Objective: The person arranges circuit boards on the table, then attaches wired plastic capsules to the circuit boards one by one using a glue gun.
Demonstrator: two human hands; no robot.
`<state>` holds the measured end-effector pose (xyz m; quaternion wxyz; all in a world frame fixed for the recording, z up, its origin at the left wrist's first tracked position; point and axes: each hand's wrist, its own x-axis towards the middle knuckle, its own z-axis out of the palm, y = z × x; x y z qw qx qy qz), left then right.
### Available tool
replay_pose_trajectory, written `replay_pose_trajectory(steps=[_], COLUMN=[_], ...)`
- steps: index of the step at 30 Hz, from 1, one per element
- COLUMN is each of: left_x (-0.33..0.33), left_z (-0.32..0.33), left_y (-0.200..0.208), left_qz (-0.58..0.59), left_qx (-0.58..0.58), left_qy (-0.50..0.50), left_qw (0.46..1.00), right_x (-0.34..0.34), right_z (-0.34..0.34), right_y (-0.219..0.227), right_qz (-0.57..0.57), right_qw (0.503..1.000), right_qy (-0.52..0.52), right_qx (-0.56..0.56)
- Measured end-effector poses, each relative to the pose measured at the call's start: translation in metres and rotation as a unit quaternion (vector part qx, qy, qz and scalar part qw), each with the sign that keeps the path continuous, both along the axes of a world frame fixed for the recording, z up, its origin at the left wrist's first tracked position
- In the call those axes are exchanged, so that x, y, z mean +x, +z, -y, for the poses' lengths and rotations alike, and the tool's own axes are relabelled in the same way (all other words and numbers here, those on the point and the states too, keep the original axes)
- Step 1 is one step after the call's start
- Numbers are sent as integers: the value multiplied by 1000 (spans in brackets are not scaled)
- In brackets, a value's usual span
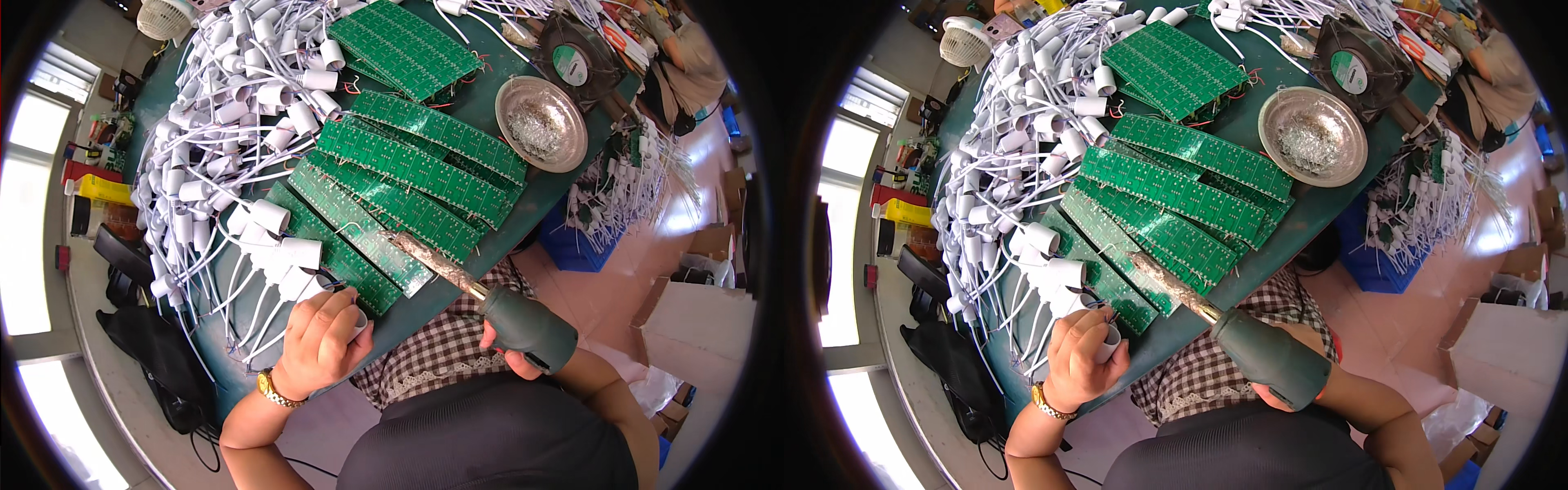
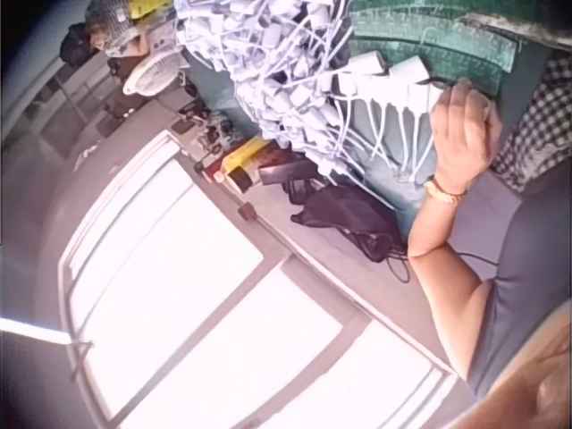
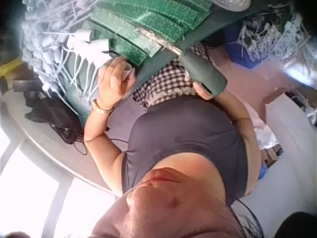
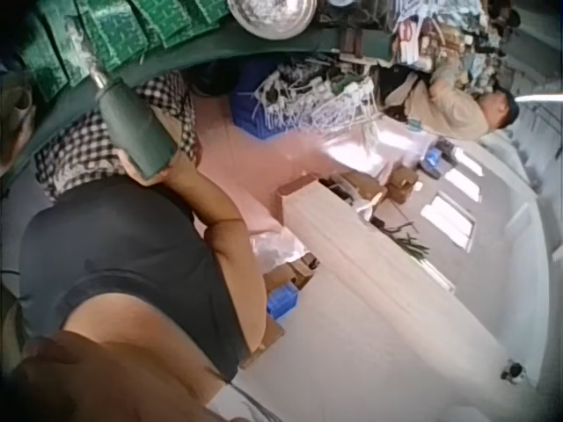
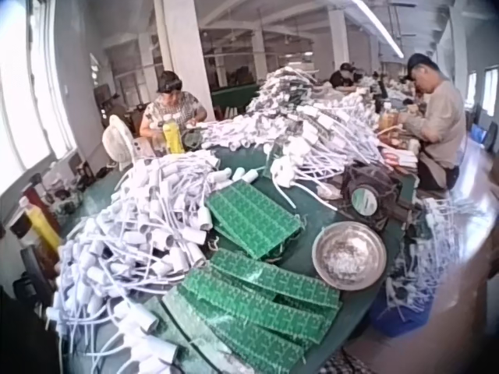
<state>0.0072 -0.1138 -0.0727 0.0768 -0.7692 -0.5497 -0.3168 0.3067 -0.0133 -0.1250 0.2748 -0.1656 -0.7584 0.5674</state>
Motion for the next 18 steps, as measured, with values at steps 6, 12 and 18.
replay_pose_trajectory(steps=[6,12,18], left_x=[4,10,24], left_z=[4,6,10], left_y=[6,18,18], left_qz=[-36,5,6], left_qx=[-36,-73,-103], left_qy=[66,84,92], left_qw=[996,994,990], right_x=[6,7,13], right_z=[2,-1,-2], right_y=[1,5,1], right_qz=[11,8,5], right_qw=[996,993,990], right_qy=[24,41,53], right_qx=[-83,-107,-134])
